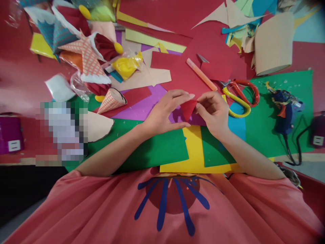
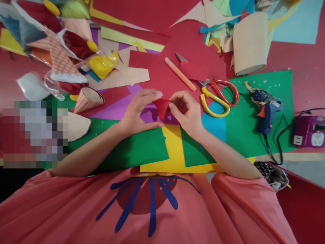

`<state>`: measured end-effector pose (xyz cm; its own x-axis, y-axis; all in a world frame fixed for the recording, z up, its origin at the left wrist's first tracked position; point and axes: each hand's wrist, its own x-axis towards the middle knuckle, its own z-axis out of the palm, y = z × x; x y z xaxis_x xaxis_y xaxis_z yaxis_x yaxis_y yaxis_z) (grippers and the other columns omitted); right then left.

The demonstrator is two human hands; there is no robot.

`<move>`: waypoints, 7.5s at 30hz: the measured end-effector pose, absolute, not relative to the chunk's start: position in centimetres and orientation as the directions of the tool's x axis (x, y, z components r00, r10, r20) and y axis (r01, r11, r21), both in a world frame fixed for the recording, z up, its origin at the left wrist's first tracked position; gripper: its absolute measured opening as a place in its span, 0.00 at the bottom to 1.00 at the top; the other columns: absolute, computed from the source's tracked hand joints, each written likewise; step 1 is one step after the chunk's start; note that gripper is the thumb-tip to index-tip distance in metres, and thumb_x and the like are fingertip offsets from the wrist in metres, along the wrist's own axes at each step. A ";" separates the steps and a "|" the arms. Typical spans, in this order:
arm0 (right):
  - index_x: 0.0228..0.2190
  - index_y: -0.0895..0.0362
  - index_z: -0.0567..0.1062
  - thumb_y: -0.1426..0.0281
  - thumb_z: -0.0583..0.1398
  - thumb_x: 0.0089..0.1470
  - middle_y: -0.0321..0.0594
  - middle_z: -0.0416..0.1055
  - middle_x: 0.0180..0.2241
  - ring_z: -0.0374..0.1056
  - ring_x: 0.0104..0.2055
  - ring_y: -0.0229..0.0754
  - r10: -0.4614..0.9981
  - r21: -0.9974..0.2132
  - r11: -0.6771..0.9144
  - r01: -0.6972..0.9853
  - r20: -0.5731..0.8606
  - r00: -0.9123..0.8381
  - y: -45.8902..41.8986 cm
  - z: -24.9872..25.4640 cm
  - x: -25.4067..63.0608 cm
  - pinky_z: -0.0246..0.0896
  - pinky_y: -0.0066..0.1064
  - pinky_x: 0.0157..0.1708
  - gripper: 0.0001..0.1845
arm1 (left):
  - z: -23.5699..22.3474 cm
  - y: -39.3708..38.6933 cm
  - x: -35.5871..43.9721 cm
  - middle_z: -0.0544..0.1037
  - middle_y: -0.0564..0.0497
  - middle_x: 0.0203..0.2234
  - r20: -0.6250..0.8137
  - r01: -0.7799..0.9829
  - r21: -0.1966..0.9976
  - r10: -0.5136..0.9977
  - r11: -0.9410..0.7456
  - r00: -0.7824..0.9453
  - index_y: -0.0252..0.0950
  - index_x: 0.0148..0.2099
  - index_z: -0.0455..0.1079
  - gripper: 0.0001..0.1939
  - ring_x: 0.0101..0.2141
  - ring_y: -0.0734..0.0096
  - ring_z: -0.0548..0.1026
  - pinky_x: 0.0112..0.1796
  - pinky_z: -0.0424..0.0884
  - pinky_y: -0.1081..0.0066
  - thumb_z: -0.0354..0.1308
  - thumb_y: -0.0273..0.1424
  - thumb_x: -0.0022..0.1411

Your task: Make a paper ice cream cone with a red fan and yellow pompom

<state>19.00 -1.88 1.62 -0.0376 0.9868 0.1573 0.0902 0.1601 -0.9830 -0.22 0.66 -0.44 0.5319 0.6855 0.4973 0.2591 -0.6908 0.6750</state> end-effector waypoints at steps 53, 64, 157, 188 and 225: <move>0.33 0.53 0.70 0.67 0.63 0.56 0.32 0.70 0.29 0.68 0.28 0.34 0.984 -0.979 0.150 0.139 0.133 -0.122 -1.7 1.6 19.4 0.65 0.29 0.27 0.06 | 0.7 0.5 -0.1 0.77 0.48 0.42 0.190 0.179 0.936 0.863 -0.303 0.468 0.37 0.41 0.66 0.13 0.39 0.75 0.76 0.39 0.73 0.74 0.58 0.41 0.64; 0.38 0.54 0.70 0.57 0.67 0.51 0.35 0.73 0.35 0.71 0.35 0.35 0.953 -0.983 0.137 0.123 0.097 -0.286 -1.6 1.7 19.4 0.69 0.31 0.37 0.19 | 0.6 0.6 -0.4 0.78 0.49 0.44 0.357 0.376 0.771 0.837 -0.515 0.415 0.38 0.36 0.70 0.05 0.47 0.66 0.76 0.49 0.73 0.62 0.56 0.34 0.64; 0.40 0.50 0.72 0.66 0.60 0.56 0.46 0.71 0.50 0.70 0.54 0.49 0.834 -0.736 0.552 0.393 0.469 -0.292 -1.7 2.1 20.2 0.69 0.48 0.53 0.08 | 0.3 1.1 -0.6 0.76 0.49 0.48 0.285 0.184 0.899 0.850 -0.398 0.444 0.42 0.37 0.73 0.15 0.53 0.66 0.73 0.55 0.72 0.58 0.55 0.46 0.65; 0.37 0.50 0.71 0.72 0.56 0.59 0.41 0.69 0.55 0.67 0.58 0.49 0.741 -0.595 0.669 0.446 0.483 -0.467 -1.5 1.6 20.5 0.69 0.50 0.54 0.06 | 0.8 0.9 -0.6 0.74 0.48 0.45 0.322 0.197 0.856 0.792 -0.477 0.519 0.42 0.37 0.75 0.11 0.51 0.67 0.74 0.53 0.73 0.62 0.57 0.42 0.65; 0.37 0.47 0.75 0.65 0.57 0.58 0.33 0.67 0.57 0.63 0.62 0.51 0.792 -0.752 0.560 0.348 0.362 -0.491 -1.3 1.6 20.7 0.62 0.52 0.61 0.07 | 1.9 0.7 -0.5 0.74 0.42 0.49 0.189 0.167 0.903 0.714 -0.396 0.674 0.36 0.38 0.67 0.21 0.55 0.65 0.71 0.57 0.67 0.62 0.45 0.48 0.69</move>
<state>20.72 -1.28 1.57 -0.4912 0.7920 0.3625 0.3477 0.5598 -0.7521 -0.50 0.71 1.88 0.6737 0.7145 0.1889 0.1669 -0.3961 0.9029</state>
